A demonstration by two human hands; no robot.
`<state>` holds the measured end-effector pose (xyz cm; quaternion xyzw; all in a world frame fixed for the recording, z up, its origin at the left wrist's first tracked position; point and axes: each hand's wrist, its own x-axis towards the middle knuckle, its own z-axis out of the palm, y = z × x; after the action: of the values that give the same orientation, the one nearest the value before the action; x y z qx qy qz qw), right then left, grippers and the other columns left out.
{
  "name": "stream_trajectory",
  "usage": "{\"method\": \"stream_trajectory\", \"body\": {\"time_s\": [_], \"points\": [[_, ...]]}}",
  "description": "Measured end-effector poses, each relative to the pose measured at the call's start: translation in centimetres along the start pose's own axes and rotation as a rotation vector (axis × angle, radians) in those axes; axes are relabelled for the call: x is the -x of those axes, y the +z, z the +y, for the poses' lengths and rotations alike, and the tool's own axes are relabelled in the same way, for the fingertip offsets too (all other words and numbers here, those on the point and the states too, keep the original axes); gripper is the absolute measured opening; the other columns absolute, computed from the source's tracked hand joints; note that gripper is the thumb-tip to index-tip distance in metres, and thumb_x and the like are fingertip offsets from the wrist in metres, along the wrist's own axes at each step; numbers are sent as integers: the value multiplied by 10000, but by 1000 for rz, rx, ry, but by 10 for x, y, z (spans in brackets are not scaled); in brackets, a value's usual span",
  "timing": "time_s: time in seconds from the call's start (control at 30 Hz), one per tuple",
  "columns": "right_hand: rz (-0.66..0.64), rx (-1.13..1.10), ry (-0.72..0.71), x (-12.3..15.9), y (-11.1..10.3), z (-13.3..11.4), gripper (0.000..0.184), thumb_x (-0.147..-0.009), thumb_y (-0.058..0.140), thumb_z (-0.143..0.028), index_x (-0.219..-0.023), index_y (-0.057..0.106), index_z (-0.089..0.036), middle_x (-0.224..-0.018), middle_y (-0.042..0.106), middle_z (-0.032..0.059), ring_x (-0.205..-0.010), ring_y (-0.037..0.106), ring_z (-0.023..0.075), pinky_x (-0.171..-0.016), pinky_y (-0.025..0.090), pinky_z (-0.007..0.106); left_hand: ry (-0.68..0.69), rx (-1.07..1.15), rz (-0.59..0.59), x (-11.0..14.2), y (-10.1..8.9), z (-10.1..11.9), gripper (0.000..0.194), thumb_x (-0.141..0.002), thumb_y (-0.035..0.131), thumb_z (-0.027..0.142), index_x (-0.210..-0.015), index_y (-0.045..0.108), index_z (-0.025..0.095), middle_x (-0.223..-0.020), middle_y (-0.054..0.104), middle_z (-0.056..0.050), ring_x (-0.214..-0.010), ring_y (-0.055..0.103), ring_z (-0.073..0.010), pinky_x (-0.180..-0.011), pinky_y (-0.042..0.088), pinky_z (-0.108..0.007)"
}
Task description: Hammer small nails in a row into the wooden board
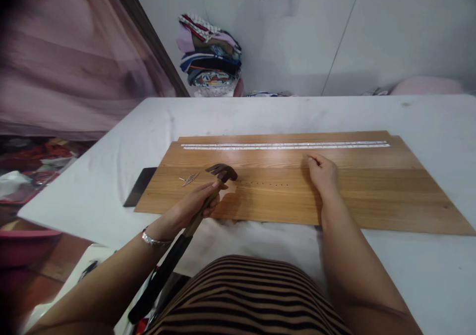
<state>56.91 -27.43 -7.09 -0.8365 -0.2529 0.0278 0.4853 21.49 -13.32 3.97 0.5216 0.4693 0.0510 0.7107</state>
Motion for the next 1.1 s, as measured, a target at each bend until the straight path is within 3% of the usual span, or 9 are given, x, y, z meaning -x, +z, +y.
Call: {"method": "stream_trajectory", "body": {"time_s": [1.1], "points": [[-15, 52, 19, 0, 0, -2, 360, -843, 589, -368, -1028, 861, -225, -1042, 841, 106, -969, 777, 312, -914, 595, 446, 27, 13, -25, 2, -1, -3, 542, -956, 660, 628, -1178, 666, 135, -606, 492, 63, -404, 391, -55, -410, 271, -184]]}}
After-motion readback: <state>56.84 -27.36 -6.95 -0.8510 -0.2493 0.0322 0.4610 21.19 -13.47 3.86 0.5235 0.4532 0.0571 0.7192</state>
